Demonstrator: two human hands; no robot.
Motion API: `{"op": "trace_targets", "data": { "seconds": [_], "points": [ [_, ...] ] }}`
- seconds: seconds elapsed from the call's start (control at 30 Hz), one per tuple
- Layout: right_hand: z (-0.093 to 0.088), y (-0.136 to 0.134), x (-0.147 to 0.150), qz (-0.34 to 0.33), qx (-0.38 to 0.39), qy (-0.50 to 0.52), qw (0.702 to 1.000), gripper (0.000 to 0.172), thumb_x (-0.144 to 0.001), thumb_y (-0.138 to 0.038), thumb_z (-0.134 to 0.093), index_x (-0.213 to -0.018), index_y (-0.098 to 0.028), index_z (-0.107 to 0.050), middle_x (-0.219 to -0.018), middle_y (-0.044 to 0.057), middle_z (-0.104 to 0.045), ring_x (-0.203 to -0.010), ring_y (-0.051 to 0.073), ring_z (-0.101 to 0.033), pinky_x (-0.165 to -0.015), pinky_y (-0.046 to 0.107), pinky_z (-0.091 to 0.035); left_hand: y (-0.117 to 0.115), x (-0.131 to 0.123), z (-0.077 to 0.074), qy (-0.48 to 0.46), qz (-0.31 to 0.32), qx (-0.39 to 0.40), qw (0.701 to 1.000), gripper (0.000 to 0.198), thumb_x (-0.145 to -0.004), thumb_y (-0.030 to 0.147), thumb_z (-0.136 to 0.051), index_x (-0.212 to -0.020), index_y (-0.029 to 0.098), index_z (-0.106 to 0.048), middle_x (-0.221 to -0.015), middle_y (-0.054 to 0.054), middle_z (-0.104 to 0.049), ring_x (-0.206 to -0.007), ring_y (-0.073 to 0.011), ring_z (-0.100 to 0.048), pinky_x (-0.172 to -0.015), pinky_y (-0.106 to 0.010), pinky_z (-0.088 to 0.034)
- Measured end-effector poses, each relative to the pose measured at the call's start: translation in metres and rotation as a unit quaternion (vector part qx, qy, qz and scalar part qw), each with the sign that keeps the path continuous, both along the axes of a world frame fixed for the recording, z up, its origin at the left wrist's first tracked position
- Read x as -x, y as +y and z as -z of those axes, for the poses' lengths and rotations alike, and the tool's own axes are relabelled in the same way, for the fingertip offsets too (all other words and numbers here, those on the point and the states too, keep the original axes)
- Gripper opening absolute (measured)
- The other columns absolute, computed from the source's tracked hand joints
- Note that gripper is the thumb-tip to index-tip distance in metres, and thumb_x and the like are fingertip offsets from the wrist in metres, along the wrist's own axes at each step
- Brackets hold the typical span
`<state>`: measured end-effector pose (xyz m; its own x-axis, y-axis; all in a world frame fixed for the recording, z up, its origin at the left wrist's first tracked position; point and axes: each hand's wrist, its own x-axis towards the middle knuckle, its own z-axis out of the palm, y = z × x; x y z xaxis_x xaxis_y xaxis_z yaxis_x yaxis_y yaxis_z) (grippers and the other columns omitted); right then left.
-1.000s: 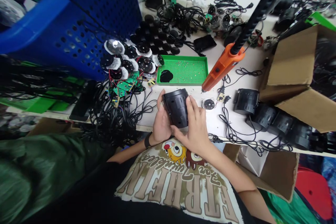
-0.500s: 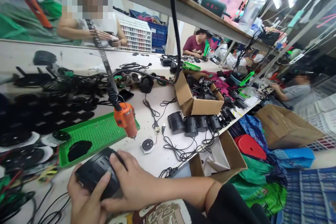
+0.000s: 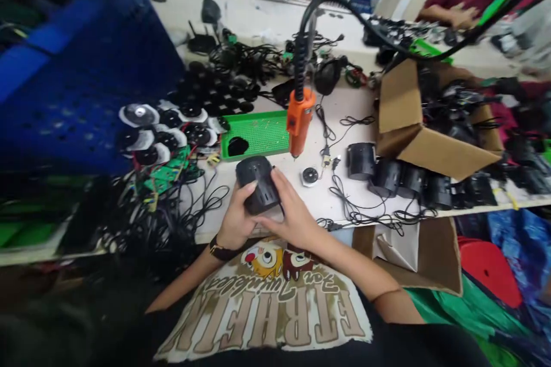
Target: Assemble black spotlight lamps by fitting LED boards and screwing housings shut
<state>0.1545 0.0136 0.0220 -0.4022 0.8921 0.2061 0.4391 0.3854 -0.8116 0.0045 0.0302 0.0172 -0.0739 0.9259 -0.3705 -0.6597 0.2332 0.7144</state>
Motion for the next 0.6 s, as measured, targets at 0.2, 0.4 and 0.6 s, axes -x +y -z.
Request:
{"op": "trace_targets", "data": {
  "seconds": [0.2, 0.4, 0.6],
  "points": [
    [0.004, -0.001, -0.015, 0.037, 0.0, 0.07, 0.997, 0.07, -0.09, -0.034, -0.074, -0.153, -0.026, -0.043, -0.153, 0.017, -0.051, -0.143, 0.027, -0.052, -0.109, 0.049, -0.057, 0.007, 0.006, 0.001, -0.101, 0.028, 0.065, 0.992, 0.038, -0.075, 0.031, -0.077, -0.109, 0.015, -0.069, -0.101, -0.006, -0.077, -0.091, -0.0205, -0.072, -0.092, -0.038, -0.057],
    [0.005, -0.003, -0.019, 0.05, -0.01, 0.118, 0.992, 0.048, -0.093, -0.03, -0.072, -0.139, -0.029, -0.061, -0.138, 0.012, -0.062, -0.127, 0.024, -0.062, -0.098, 0.044, -0.062, 0.005, 0.002, -0.002, -0.126, 0.032, 0.083, 0.988, 0.029, -0.076, 0.03, -0.076, -0.098, 0.013, -0.073, -0.094, -0.006, -0.079, -0.083, -0.0188, -0.073, -0.082, -0.031, -0.059],
    [0.008, 0.0, -0.021, 0.063, -0.003, 0.149, 0.987, 0.039, -0.095, -0.031, -0.069, -0.134, -0.035, -0.068, -0.137, 0.008, -0.067, -0.124, 0.023, -0.066, -0.096, 0.043, -0.065, 0.002, 0.0, -0.003, -0.126, 0.042, 0.087, 0.987, 0.024, -0.078, 0.027, -0.074, -0.096, 0.013, -0.075, -0.093, -0.006, -0.08, -0.083, -0.0213, -0.075, -0.091, -0.036, -0.059]
  ]
}}
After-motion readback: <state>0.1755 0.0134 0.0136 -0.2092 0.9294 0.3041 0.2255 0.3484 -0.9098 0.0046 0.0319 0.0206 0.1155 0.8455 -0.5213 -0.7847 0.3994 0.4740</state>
